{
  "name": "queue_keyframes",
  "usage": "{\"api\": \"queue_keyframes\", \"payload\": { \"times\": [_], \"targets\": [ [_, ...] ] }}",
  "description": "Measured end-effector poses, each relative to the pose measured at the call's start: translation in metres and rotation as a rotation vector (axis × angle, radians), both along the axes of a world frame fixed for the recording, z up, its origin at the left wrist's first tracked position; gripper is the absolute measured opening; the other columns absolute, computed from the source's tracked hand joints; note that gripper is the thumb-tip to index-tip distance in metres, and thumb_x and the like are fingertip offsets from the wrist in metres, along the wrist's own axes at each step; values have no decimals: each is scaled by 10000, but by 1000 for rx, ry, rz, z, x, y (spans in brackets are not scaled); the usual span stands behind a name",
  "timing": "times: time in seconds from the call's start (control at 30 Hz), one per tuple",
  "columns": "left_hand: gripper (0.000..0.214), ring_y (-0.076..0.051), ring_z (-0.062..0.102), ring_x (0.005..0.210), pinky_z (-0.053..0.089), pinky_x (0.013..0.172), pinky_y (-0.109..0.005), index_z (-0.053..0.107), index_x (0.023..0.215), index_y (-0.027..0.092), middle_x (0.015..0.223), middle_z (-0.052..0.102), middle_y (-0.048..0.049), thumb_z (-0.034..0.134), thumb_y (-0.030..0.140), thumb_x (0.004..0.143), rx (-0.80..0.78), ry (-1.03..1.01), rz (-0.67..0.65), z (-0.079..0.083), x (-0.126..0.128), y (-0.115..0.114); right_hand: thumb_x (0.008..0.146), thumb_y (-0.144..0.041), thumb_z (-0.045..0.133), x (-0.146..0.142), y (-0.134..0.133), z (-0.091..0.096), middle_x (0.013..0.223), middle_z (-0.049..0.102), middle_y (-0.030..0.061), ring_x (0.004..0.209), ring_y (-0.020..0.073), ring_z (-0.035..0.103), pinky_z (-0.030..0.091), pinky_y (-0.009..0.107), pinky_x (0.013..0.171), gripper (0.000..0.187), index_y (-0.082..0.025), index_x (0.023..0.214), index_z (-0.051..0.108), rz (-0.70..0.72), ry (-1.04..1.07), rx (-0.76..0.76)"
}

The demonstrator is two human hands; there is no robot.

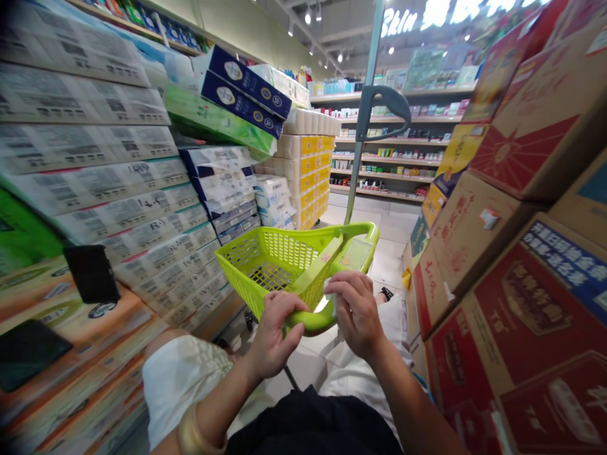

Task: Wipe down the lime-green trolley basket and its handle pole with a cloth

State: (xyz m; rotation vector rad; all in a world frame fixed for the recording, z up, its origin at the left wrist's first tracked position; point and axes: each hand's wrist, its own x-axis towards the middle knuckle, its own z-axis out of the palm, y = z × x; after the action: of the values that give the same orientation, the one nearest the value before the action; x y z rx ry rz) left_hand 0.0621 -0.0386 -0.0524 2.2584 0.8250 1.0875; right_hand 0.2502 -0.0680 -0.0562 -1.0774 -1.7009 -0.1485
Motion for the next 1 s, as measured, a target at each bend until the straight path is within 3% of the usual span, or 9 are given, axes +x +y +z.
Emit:
{"api": "queue_keyframes", "payload": {
  "times": [0.27, 0.37, 0.57, 0.7, 0.8, 0.9, 0.93, 1.0],
  "targets": [
    [428, -190, 493, 713, 359, 876, -413, 529, 672, 224, 658, 561, -9, 305, 539, 856, -42, -44, 23, 3, -21, 13, 904, -172, 454, 26, 29, 0, 1026, 632, 64, 1009, 219, 589, 434, 406, 910, 204, -224, 953, 645, -99, 77, 29],
    [455, -196, 486, 724, 372, 889, -411, 515, 638, 228, 643, 551, -12, 283, 543, 870, -61, -40, 49, 5, -29, 16, 884, -170, 449, 22, 33, 3, 1025, 633, 63, 1015, 227, 583, 425, 417, 920, 219, -222, 957, 649, -146, 85, 4],
    [465, -205, 504, 753, 401, 858, -394, 518, 600, 225, 638, 548, -23, 299, 528, 877, -92, -81, 83, 3, -41, 26, 886, -147, 425, 5, 30, 13, 1037, 656, 50, 1017, 217, 587, 405, 400, 930, 273, -233, 1036, 637, -69, -75, -71],
    [468, -221, 532, 804, 422, 858, -391, 522, 605, 225, 686, 574, -44, 279, 513, 884, -123, -53, 69, 5, -54, 37, 865, -156, 424, 21, 40, 16, 1014, 661, 62, 999, 232, 585, 414, 410, 927, 268, -221, 996, 649, -192, -49, -101],
    [431, -224, 563, 907, 373, 994, -429, 576, 710, 225, 828, 645, -53, 244, 424, 899, -56, -8, 57, 12, -60, 38, 849, -147, 430, 23, 45, 20, 1009, 668, 70, 983, 240, 585, 418, 406, 906, 274, -208, 992, 654, -253, -69, -132],
    [320, -216, 568, 1035, 213, 1134, -490, 618, 900, 235, 1013, 673, -32, 308, 311, 878, 95, 96, 120, 27, -52, 28, 852, -131, 448, 7, 46, 27, 1038, 677, 61, 998, 234, 586, 408, 389, 908, 286, -211, 1043, 645, -197, -170, -176],
    [276, -218, 571, 1043, 213, 1137, -498, 614, 928, 233, 1026, 670, -32, 352, 282, 857, 138, 134, 164, 32, -46, 23, 853, -123, 453, -1, 45, 30, 1048, 679, 56, 1002, 229, 588, 404, 383, 914, 295, -215, 1061, 641, -166, -209, -188],
    [209, -221, 589, 987, 349, 1054, -456, 599, 939, 218, 975, 668, -44, 430, 236, 817, 211, 200, 208, 42, -32, 13, 853, -108, 457, -13, 45, 35, 1057, 683, 49, 1000, 219, 595, 403, 371, 919, 315, -223, 1087, 634, -109, -276, -207]
  ]
}}
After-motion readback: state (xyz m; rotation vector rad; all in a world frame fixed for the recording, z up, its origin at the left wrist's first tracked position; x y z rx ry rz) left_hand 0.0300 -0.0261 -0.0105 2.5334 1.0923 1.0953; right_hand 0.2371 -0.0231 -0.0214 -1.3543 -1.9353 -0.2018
